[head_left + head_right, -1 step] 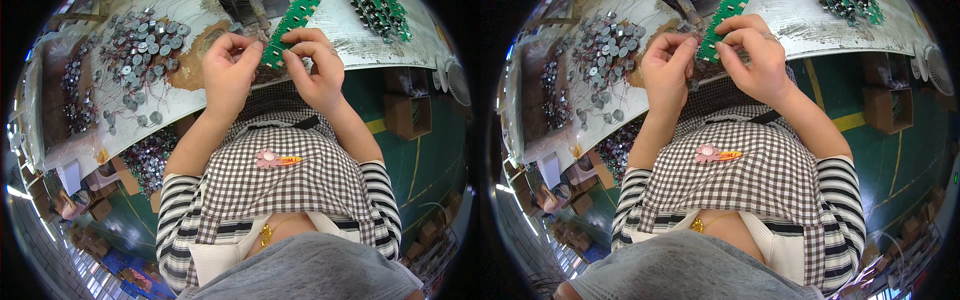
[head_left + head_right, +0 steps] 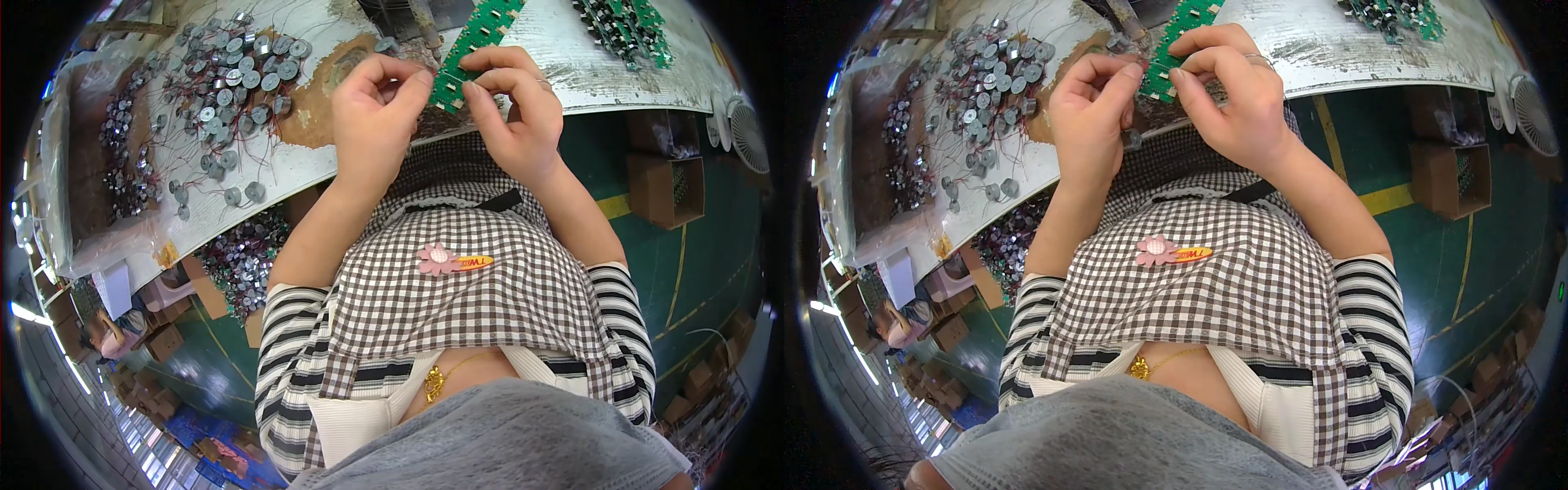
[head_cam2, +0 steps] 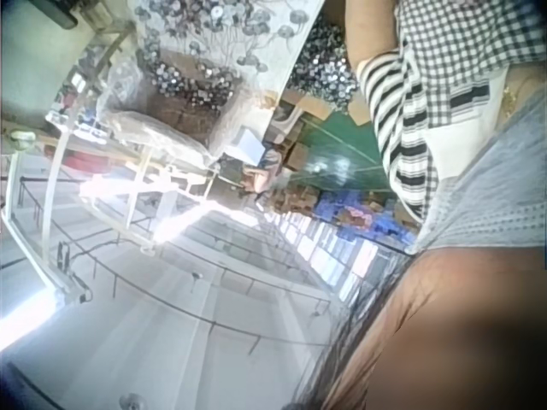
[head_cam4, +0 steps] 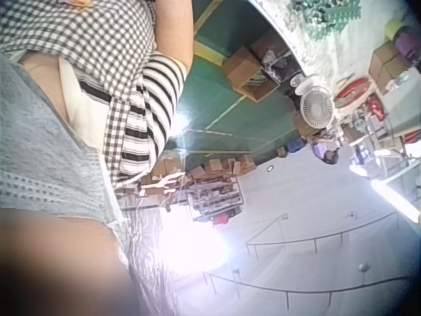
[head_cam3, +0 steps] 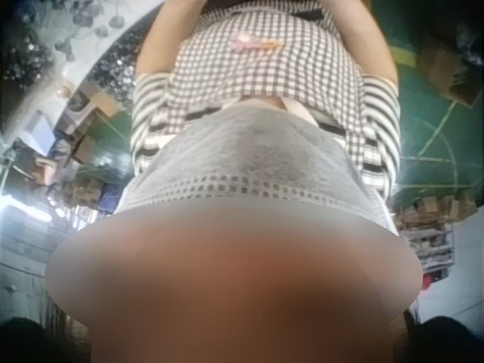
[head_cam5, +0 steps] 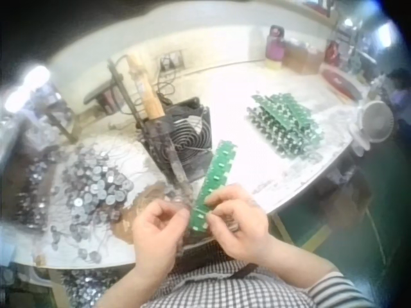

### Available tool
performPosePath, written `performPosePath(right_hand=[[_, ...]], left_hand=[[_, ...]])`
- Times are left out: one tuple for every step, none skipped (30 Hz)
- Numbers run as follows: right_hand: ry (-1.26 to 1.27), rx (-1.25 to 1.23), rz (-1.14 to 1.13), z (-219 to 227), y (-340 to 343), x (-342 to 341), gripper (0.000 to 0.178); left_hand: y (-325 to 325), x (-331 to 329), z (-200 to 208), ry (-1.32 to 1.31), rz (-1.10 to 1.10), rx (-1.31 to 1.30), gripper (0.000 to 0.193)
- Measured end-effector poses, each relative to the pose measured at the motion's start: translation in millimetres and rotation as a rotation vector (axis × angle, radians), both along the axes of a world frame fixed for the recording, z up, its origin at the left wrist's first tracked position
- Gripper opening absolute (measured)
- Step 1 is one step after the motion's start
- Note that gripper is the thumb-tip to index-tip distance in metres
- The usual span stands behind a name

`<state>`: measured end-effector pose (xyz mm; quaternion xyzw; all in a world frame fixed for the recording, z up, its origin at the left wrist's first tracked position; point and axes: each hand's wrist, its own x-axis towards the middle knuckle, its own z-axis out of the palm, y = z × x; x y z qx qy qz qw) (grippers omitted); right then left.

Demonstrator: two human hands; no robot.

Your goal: The person attaches small DC motors to a printed circuit board by hand.

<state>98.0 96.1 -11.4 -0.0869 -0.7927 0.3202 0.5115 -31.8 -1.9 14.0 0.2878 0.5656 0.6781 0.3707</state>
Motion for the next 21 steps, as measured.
performPosePath(right_hand=[[0.004, -0.030, 0.000, -1.3, -0.5, 0.4, 0.010], [0.004, -0.029, 0.001, -2.3, -1.2, 0.7, 0.010], [0.004, -0.066, 0.013, -3.3, -2.0, 1.0, 0.010], [0.004, -0.105, 0.025, -3.8, -2.9, 1.4, 0.010], [0.004, -0.105, 0.025, -3.5, -3.3, 1.5, 0.010], [0.006, -0.107, 0.028, -3.0, -3.6, 1.5, 0.010], [0.007, -0.110, 0.032, -2.4, -3.9, 1.3, 0.010], [0.007, -0.110, 0.032, -2.1, -4.0, 0.8, 0.010], [0.009, -0.108, 0.026, -1.9, -4.0, -0.1, 0.010], [0.010, -0.105, 0.019, -1.7, -3.4, -1.0, 0.010], [0.010, -0.105, 0.019, -1.5, -2.2, -2.3, 0.010], [0.012, -0.075, 0.002, -1.2, -0.4, -4.0, 0.010], [0.014, -0.045, -0.015, -0.8, 0.9, -5.3, 0.010], [0.012, -0.045, -0.016, 0.4, 1.9, -6.3, 0.010], [0.022, -0.027, -0.017, 1.9, 3.0, -7.3, 0.010], [0.033, -0.009, -0.014, 2.8, 3.5, -8.5, 0.010], [0.032, -0.009, -0.012, 2.7, 2.3, -7.7, 0.010], [0.015, -0.036, -0.005, 2.2, 0.2, -5.7, 0.010], [-0.002, -0.063, 0.003, 1.2, -1.2, -4.3, 0.010], [-0.002, -0.063, 0.006, -0.8, -1.4, -4.3, 0.010], [0.003, -0.056, 0.000, -2.9, -1.5, -4.4, 0.011]], left_hand=[[-0.6, -1.1, -0.4, 0.027, -0.030, -0.015, 0.010], [-0.7, -1.8, -0.5, 0.053, -0.060, -0.030, 0.009], [-0.4, -2.2, -0.4, 0.054, -0.059, -0.029, 0.009], [-0.2, -2.4, -0.4, 0.060, -0.059, -0.021, 0.009], [0.2, -2.7, -0.5, 0.067, -0.058, -0.013, 0.008], [0.7, -3.0, -0.5, 0.067, -0.058, -0.013, 0.008], [1.3, -3.4, -0.2, 0.086, -0.060, -0.006, 0.008], [1.8, -3.8, -0.1, 0.106, -0.063, 0.001, 0.007], [2.4, -4.5, -0.3, 0.106, -0.062, 0.001, 0.007], [3.5, -5.4, -0.6, 0.127, -0.060, -0.008, 0.007], [4.1, -5.7, -0.5, 0.148, -0.058, -0.017, 0.007], [5.1, -5.7, 1.5, 0.147, -0.058, -0.017, 0.007], [6.6, -5.6, 4.5, 0.143, -0.044, -0.009, 0.007], [7.6, -5.4, 5.9, 0.138, -0.031, -0.001, 0.007], [8.2, -5.4, 5.1, 0.136, -0.033, -0.001, 0.007], [8.5, -6.3, 4.4, 0.155, -0.026, 0.018, 0.007], [8.6, -6.9, 3.7, 0.174, -0.020, 0.038, 0.007], [7.7, -7.1, 2.5, 0.173, -0.019, 0.038, 0.007], [5.7, -6.8, 0.8, 0.197, -0.029, 0.016, 0.008], [4.2, -6.8, -0.7, 0.220, -0.039, -0.006, 0.008], [4.5, -6.8, -2.3, 0.220, -0.035, -0.006, 0.008]])
